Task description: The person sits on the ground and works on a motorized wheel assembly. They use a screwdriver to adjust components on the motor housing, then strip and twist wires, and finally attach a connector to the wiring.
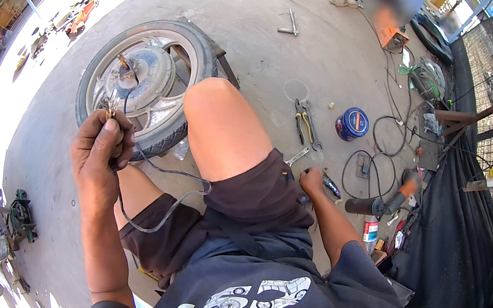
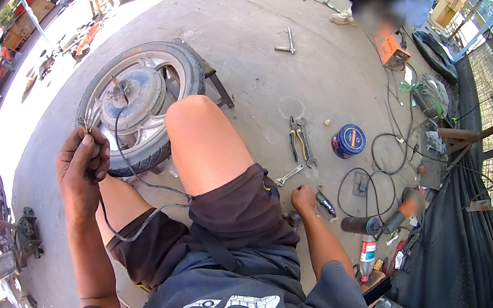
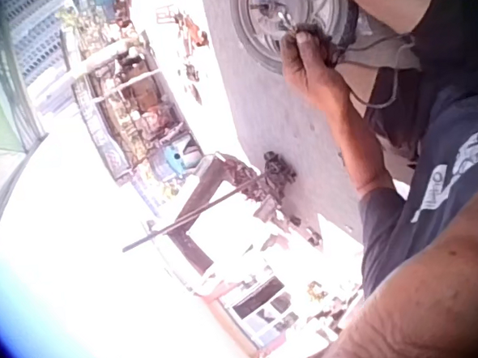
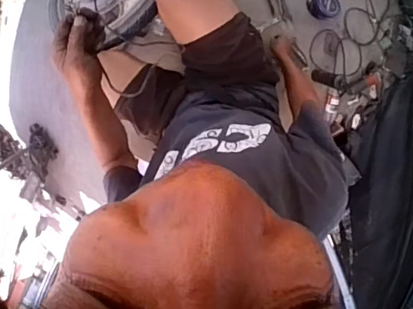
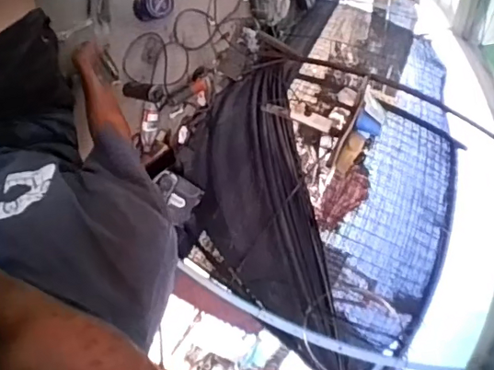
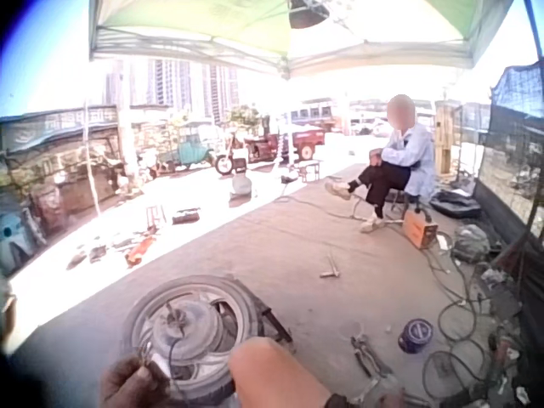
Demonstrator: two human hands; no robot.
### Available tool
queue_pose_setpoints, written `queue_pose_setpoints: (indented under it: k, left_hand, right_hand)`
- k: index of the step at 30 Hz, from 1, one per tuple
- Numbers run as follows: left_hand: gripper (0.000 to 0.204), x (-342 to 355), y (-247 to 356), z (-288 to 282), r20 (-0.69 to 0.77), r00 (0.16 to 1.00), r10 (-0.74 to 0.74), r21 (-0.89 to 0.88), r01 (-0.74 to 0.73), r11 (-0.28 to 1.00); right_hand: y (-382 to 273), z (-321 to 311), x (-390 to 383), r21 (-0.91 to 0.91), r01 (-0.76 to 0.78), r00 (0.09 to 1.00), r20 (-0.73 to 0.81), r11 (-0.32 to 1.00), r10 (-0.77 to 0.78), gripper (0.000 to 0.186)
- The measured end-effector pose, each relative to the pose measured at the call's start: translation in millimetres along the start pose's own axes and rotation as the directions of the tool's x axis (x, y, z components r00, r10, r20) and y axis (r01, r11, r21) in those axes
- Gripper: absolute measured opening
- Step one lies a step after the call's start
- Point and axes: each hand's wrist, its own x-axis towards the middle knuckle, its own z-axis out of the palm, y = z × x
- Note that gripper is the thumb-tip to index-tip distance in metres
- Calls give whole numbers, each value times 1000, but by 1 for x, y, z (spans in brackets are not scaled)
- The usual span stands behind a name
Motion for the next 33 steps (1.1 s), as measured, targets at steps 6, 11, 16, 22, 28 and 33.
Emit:
queue_pose_setpoints:
  k: [6, 11, 16, 22, 28, 33]
  left_hand:
    - [21, 3, -2, 2, 9, 1000, -1, -2, 1, 1000]
    - [20, 4, -2, 5, -5, 1000, -8, 15, 8, 1000]
    - [21, 6, -2, 2, 17, 1000, -6, 15, 6, 1000]
    - [21, 9, -2, 5, 37, 999, -4, 18, 4, 1000]
    - [21, 11, -3, 6, 11, 1000, -26, 40, 26, 999]
    - [21, 17, -10, 6, 9, 999, -44, 36, 44, 998]
  right_hand:
    - [-2, 5, -11, 17, 30, 999, 13, 999, -30, 32]
    - [-1, 5, -12, 47, 28, 999, 24, 998, -29, 32]
    - [3, 18, -2, 81, 29, 999, 22, 996, -31, 34]
    - [-22, 12, 17, 120, -31, 999, 29, 992, 28, 40]
    - [-51, 6, 36, 122, -136, 990, -8, 983, 138, 43]
    - [-52, 15, 51, 101, -184, 981, -43, 978, 189, 50]
